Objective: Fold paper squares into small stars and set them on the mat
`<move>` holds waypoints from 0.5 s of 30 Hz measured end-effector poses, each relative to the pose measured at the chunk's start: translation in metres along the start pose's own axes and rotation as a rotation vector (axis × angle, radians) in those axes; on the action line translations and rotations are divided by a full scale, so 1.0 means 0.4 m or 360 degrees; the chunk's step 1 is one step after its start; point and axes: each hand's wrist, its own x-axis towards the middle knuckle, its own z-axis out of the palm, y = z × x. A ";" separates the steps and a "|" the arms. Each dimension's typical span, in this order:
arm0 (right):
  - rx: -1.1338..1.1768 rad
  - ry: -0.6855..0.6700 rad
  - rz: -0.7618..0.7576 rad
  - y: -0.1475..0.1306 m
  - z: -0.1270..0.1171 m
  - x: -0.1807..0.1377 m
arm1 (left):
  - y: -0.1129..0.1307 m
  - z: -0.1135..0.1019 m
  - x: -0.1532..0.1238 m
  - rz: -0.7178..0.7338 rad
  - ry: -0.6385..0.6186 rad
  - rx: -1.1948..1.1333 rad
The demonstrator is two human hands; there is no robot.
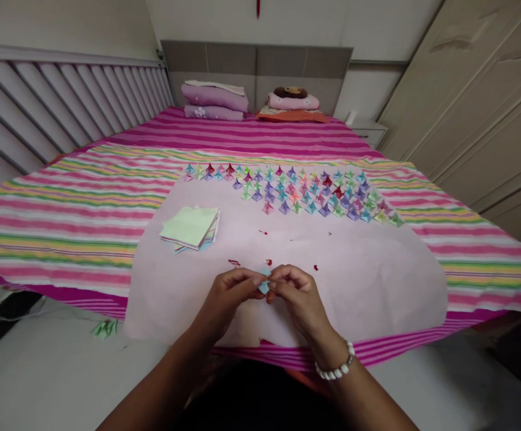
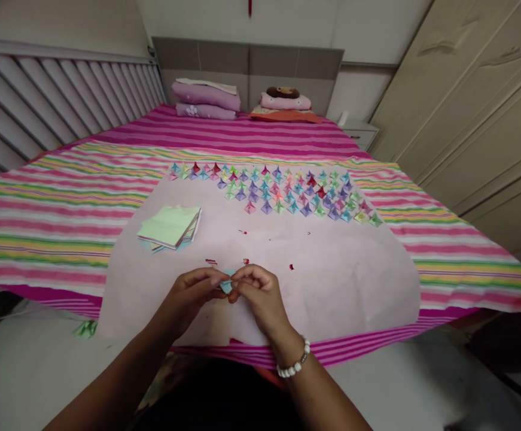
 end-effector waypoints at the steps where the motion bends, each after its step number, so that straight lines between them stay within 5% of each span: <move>1: -0.0020 -0.0002 -0.0003 0.000 -0.001 -0.001 | 0.000 0.000 -0.001 0.0000 -0.0003 0.0035; 9: -0.0038 -0.0083 -0.0061 -0.004 -0.006 -0.009 | -0.009 0.002 -0.004 0.0011 0.0124 0.0098; 15: -0.0143 0.0071 -0.0078 -0.009 0.009 -0.005 | -0.011 0.017 -0.001 0.0151 0.0176 0.0111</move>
